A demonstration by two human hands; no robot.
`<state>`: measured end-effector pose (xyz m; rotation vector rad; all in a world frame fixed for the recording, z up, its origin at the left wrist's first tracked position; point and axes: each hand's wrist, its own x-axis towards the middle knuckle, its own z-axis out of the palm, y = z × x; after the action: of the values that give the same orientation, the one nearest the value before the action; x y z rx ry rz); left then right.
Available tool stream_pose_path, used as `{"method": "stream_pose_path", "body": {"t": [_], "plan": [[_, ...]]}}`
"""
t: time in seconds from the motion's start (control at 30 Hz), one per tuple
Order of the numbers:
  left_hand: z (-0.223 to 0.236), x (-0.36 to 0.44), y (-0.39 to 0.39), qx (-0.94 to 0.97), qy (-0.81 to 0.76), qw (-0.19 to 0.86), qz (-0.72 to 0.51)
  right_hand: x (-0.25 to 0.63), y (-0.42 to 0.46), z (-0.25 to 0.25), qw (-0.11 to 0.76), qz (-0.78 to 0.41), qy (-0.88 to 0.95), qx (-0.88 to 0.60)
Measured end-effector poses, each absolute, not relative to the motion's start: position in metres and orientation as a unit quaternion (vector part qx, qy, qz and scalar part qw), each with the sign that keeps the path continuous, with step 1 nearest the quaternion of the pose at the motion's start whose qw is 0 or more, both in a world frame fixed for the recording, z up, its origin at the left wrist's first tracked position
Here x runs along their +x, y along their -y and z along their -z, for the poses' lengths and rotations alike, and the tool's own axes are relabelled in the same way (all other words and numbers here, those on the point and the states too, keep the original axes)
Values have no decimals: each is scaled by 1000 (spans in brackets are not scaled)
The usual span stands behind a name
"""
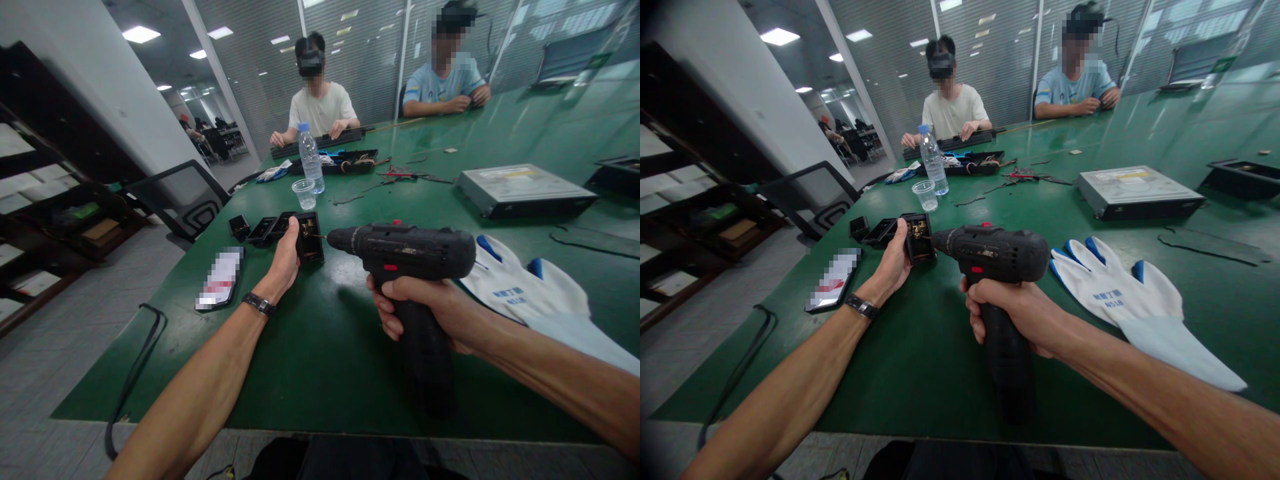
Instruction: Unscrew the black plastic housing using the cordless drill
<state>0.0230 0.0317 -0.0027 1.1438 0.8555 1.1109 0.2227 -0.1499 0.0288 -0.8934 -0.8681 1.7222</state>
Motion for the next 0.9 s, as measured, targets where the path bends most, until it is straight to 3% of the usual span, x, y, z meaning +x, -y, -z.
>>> {"method": "stream_pose_path", "body": {"t": [0.9], "plan": [[3, 23, -32, 493, -374, 620, -483, 224, 149, -28, 485, -709, 356, -368]]}}
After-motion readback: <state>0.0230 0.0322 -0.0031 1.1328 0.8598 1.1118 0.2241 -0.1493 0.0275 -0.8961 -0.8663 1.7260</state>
